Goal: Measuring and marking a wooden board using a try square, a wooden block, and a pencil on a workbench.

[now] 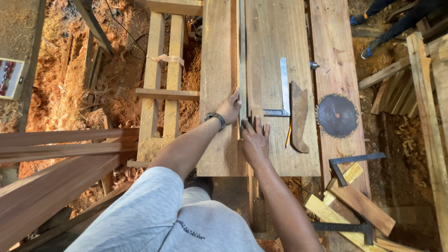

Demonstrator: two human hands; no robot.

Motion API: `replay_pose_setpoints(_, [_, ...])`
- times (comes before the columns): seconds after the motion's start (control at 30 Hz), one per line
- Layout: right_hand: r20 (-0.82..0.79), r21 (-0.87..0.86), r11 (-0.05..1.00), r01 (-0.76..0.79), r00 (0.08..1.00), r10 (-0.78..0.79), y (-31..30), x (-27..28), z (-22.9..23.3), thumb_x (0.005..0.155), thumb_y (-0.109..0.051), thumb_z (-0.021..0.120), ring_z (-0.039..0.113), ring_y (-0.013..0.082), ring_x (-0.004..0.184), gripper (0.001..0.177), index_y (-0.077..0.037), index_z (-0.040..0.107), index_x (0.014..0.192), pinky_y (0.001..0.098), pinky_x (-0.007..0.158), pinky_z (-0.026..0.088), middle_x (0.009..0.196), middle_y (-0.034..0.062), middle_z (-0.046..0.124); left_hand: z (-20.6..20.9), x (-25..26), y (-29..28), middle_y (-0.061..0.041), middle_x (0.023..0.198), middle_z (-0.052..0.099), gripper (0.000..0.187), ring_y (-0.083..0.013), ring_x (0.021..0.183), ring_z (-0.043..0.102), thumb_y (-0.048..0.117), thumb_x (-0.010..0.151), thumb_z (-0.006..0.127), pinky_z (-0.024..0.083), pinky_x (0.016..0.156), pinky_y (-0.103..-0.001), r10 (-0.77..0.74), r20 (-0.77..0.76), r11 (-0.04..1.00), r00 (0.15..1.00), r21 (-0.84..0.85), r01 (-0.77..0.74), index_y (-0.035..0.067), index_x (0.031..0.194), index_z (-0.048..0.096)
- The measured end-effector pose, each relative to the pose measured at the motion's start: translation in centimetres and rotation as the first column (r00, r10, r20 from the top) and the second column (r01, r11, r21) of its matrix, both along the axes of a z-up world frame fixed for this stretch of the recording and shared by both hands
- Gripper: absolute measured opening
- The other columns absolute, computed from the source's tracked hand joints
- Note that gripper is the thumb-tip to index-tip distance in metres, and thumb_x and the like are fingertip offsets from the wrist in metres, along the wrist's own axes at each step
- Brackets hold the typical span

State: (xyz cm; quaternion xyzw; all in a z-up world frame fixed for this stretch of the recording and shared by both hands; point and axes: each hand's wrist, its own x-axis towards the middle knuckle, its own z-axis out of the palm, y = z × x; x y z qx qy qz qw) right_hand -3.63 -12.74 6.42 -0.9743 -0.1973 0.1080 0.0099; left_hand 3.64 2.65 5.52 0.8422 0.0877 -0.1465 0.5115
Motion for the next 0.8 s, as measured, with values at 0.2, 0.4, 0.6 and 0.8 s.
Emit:
replay_pose_setpoints(0.2, [0.242, 0.398, 0.908, -0.135, 0.970, 0.039, -4.1, 2.3, -2.3, 0.092, -0.024, 0.070, 0.050, 0.0392, 0.133, 0.026, -0.013, 0.075, 0.115, 0.0579, 0.113, 0.039, 0.131, 0.0065, 0.063, 3.2, -6.5, 1.5, -0.019, 0.161, 0.045, 0.071, -0.0393, 0.145, 0.045, 0.019, 0.098, 0.054, 0.039, 0.122, -0.052, -0.188, 0.025, 0.982, 0.982, -0.021, 0.189, 0.017, 0.165, 0.030])
replay_pose_setpoints(0.4, [0.112, 0.223, 0.873, 0.435, 0.878, -0.466, -16.9, 3.6, -8.0, 0.089, -0.036, 0.076, 0.056, 0.0417, 0.132, 0.056, -0.020, 0.064, 0.142, 0.0596, 0.103, 0.049, 0.154, 0.0097, 0.052, 1.1, -7.1, 1.3, -0.022, 0.154, 0.053, 0.086, -0.0376, 0.142, 0.051, 0.023, 0.091, 0.060, 0.041, 0.122, -0.049, -0.276, -0.051, 0.960, 0.960, 0.035, 0.278, 0.026, 0.168, 0.021])
replay_pose_setpoints(0.6, [0.003, 0.041, 0.859, 0.511, 0.859, -0.512, -22.9, 3.7, -11.9, 0.082, -0.045, 0.082, 0.069, 0.0312, 0.115, 0.045, -0.030, 0.069, 0.123, 0.0501, 0.092, 0.059, 0.127, 0.0036, 0.066, 0.3, -6.6, 1.5, -0.019, 0.156, 0.052, 0.098, -0.0384, 0.138, 0.054, 0.031, 0.083, 0.069, 0.046, 0.118, -0.047, -0.314, -0.067, 0.938, 0.947, 0.130, 0.321, 0.028, 0.168, 0.020])
replay_pose_setpoints(0.8, [-0.216, 0.048, 0.842, 0.537, 0.828, -0.517, -18.2, 1.2, -3.1, 0.083, -0.027, 0.081, 0.063, 0.0436, 0.122, 0.045, -0.010, 0.067, 0.122, 0.0548, 0.100, 0.056, 0.133, 0.0188, 0.060, -1.3, -5.7, 2.7, -0.012, 0.167, 0.038, 0.111, -0.0362, 0.144, 0.048, 0.039, 0.076, 0.076, 0.043, 0.119, -0.050, -0.385, 0.046, 0.917, 0.922, 0.138, 0.376, 0.019, 0.168, 0.018])
